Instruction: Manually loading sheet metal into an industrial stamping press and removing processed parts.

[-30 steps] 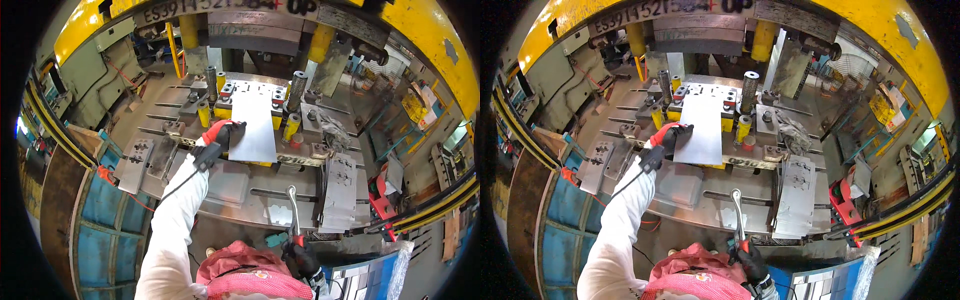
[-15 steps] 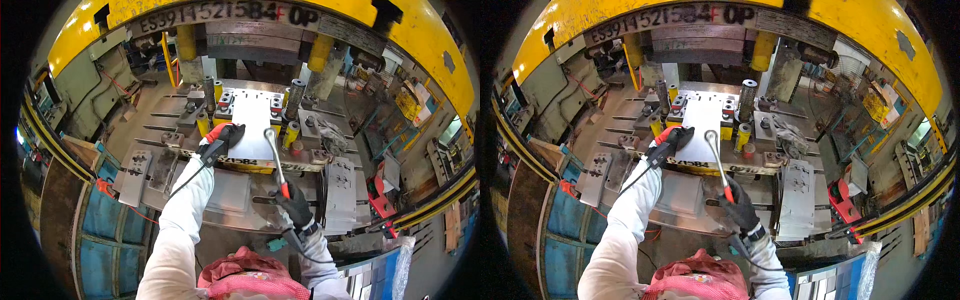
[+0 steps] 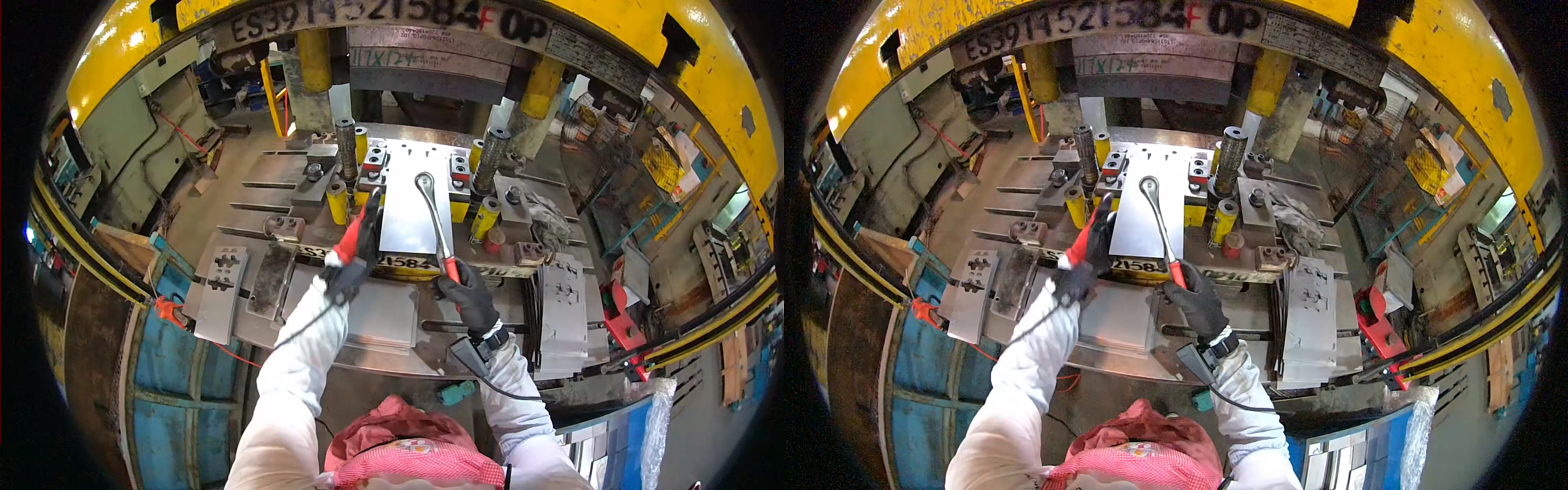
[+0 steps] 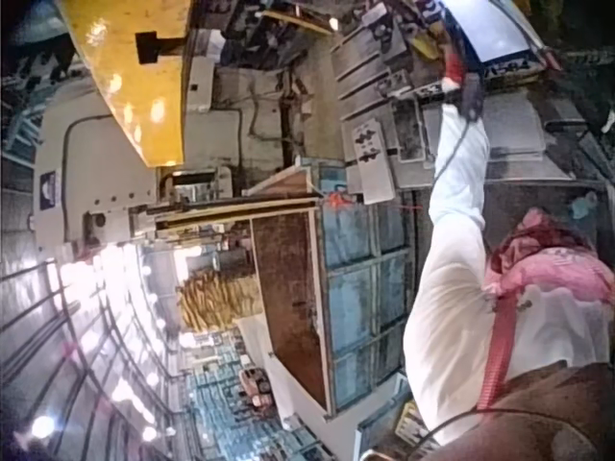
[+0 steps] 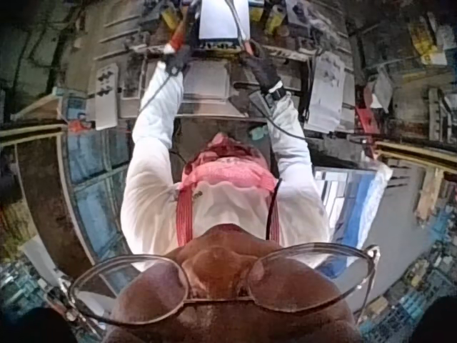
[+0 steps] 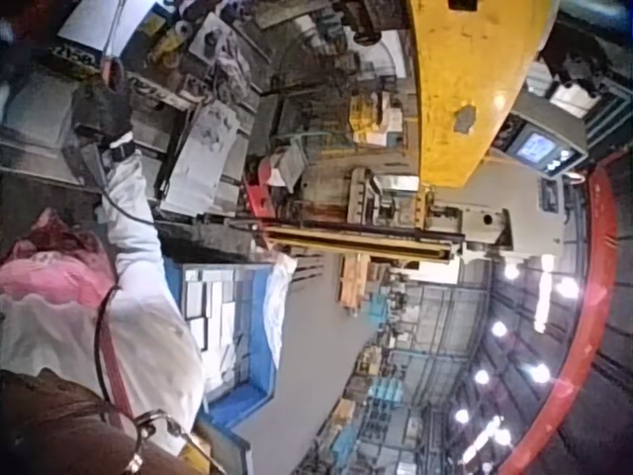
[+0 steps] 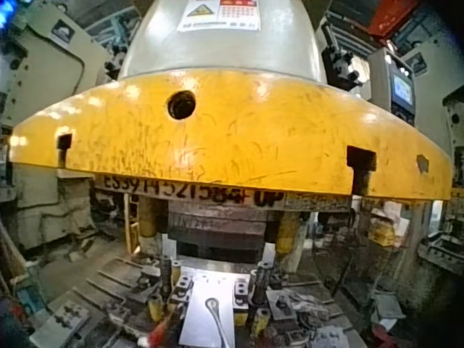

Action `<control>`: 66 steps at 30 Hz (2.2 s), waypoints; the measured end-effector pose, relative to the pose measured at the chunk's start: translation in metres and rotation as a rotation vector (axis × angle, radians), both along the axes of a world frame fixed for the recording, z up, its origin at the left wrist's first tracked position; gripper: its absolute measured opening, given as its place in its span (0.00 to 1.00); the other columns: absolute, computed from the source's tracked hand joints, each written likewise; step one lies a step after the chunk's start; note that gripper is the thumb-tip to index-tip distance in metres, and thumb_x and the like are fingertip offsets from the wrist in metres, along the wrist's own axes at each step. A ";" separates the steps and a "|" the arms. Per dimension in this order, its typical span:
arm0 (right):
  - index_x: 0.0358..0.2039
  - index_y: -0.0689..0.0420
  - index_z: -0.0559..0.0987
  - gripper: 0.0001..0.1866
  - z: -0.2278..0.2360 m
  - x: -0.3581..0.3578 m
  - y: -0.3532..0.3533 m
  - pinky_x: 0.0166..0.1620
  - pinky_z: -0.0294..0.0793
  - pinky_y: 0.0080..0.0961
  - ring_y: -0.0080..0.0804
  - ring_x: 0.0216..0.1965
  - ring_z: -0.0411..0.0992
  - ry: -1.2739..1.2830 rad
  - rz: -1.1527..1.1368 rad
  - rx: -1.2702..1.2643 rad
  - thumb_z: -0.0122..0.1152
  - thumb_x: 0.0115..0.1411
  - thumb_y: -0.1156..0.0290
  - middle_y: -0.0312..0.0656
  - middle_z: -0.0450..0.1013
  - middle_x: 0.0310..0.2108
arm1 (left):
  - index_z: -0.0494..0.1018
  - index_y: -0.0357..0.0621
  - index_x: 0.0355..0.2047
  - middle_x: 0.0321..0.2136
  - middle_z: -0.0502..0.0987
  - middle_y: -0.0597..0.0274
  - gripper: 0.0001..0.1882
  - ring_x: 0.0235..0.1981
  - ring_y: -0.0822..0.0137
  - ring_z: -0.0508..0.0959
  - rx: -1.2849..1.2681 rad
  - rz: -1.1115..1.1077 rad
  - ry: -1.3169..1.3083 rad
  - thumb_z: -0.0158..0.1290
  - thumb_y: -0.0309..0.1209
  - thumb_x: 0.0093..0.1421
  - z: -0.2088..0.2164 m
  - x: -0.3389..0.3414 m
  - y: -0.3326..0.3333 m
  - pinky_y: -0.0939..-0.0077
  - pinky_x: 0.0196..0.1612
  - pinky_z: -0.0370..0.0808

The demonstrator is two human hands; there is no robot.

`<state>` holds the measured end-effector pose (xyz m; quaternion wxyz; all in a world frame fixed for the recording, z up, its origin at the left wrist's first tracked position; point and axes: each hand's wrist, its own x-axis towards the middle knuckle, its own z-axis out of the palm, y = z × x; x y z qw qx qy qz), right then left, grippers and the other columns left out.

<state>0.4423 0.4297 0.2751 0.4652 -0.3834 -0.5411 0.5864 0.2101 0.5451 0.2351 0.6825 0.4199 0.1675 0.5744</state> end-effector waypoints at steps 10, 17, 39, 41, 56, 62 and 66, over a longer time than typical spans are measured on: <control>0.50 0.63 0.65 0.24 0.019 -0.007 -0.004 0.38 0.68 0.20 0.20 0.34 0.65 -0.088 0.042 0.012 0.55 0.52 0.68 0.37 0.68 0.36 | 0.74 0.38 0.30 0.17 0.74 0.60 0.24 0.14 0.73 0.72 -0.052 0.240 0.516 0.40 0.48 0.61 -0.004 0.039 -0.076 0.82 0.17 0.69; 0.47 0.64 0.67 0.23 0.034 0.007 -0.029 0.35 0.68 0.20 0.21 0.29 0.67 -0.199 0.035 0.027 0.55 0.51 0.68 0.37 0.68 0.30 | 0.70 0.36 0.33 0.25 0.77 0.52 0.19 0.17 0.68 0.74 -0.337 0.195 0.015 0.41 0.42 0.62 0.030 0.061 -0.089 0.79 0.21 0.72; 0.39 0.63 0.71 0.17 -0.054 0.038 -0.219 0.35 0.68 0.24 0.27 0.28 0.69 -0.124 -0.249 -0.315 0.49 0.54 0.65 0.41 0.71 0.28 | 0.66 0.34 0.38 0.31 0.74 0.41 0.17 0.26 0.53 0.77 -0.418 0.090 -0.304 0.43 0.39 0.61 0.034 0.071 -0.089 0.61 0.34 0.76; 0.40 0.65 0.71 0.21 -0.069 0.038 -0.230 0.32 0.68 0.23 0.26 0.27 0.69 -0.204 -0.256 -0.259 0.49 0.54 0.60 0.41 0.72 0.25 | 0.66 0.34 0.38 0.31 0.74 0.41 0.18 0.26 0.53 0.77 -0.425 0.078 -0.319 0.43 0.40 0.60 0.034 0.070 -0.088 0.61 0.35 0.76; 0.47 0.64 0.66 0.22 -0.088 0.020 -0.275 0.29 0.69 0.23 0.27 0.26 0.70 0.130 -0.427 -0.429 0.50 0.55 0.63 0.44 0.72 0.33 | 0.66 0.36 0.37 0.30 0.75 0.41 0.17 0.26 0.53 0.77 -0.398 0.066 -0.330 0.42 0.39 0.61 0.032 0.068 -0.089 0.61 0.34 0.77; 0.47 0.63 0.67 0.22 -0.074 0.011 -0.285 0.29 0.70 0.23 0.28 0.25 0.71 0.151 -0.520 -0.404 0.51 0.54 0.63 0.44 0.72 0.34 | 0.66 0.37 0.37 0.30 0.75 0.41 0.16 0.26 0.52 0.77 -0.431 0.032 -0.359 0.41 0.39 0.61 0.025 0.068 -0.081 0.60 0.34 0.77; 0.47 0.63 0.67 0.23 -0.069 0.012 -0.291 0.29 0.70 0.23 0.28 0.26 0.71 0.129 -0.513 -0.460 0.51 0.54 0.62 0.44 0.73 0.34 | 0.65 0.38 0.38 0.30 0.74 0.41 0.16 0.27 0.51 0.77 -0.391 0.058 -0.352 0.42 0.39 0.61 0.031 0.068 -0.087 0.59 0.34 0.77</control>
